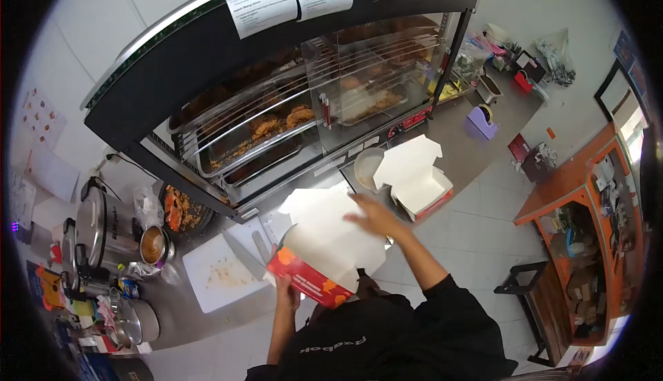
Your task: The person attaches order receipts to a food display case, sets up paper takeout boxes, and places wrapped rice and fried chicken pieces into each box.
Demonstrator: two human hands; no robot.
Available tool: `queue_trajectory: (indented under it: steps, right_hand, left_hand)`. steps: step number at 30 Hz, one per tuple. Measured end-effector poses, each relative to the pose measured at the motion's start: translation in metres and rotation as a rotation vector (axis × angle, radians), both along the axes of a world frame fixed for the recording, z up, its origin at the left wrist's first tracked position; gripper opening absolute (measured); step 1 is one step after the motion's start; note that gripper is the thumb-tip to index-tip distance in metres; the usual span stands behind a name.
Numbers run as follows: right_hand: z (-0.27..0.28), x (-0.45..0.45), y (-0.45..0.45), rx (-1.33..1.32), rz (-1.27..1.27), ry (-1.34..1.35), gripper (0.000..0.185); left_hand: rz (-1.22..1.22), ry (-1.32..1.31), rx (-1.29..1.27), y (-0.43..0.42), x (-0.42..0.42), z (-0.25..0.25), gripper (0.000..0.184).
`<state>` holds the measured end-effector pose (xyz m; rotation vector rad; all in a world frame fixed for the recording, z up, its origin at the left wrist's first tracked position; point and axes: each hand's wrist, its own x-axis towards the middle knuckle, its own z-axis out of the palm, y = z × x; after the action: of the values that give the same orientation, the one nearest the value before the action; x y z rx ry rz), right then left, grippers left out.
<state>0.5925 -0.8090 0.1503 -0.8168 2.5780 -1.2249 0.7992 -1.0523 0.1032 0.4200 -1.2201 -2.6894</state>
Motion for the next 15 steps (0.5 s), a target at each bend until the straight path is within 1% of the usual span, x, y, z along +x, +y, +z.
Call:
queue_trajectory:
  steps: [1,2,3,6,8,9,10,11,12,15]
  right_hand:
    - [0.006,0.01,-0.007,-0.007,-0.045,0.143,0.054]
    - [0.017,0.022,-0.011,-0.015,-0.091,0.28,0.049]
    - [0.02,0.033,-0.012,-0.02,-0.139,0.409,0.045]
    - [-0.001,0.048,-0.004,-0.09,0.03,0.192,0.033]
    - [0.009,0.038,0.01,-0.116,-0.022,-0.011,0.026]
    - [0.014,0.034,0.016,-0.13,-0.046,-0.111,0.025]
    - [0.011,0.029,0.017,-0.335,-0.089,-0.226,0.025]
    - [0.011,0.026,0.02,-0.345,-0.085,-0.222,0.025]
    - [0.012,0.023,0.025,-0.355,-0.079,-0.221,0.026]
    - [0.037,0.014,0.031,-0.356,-0.058,-0.204,0.026]
  left_hand:
    - [0.013,0.002,-0.004,0.009,-0.006,0.0,0.074]
    - [0.082,-0.029,-0.059,0.017,-0.011,0.009,0.072]
    - [0.098,-0.052,-0.024,0.018,-0.011,0.009,0.07]
    - [0.128,-0.119,0.088,0.022,-0.006,-0.001,0.066]
    - [0.136,-0.136,0.151,0.02,-0.006,0.003,0.062]
    - [0.124,-0.102,0.15,0.017,-0.002,0.007,0.062]
    - [0.132,-0.083,0.064,0.018,-0.003,0.008,0.066]
    - [0.142,-0.064,-0.021,0.02,-0.003,0.009,0.07]
    - [0.145,-0.062,-0.017,0.021,-0.003,0.01,0.071]
    - [0.168,-0.048,-0.009,0.023,-0.002,0.014,0.073]
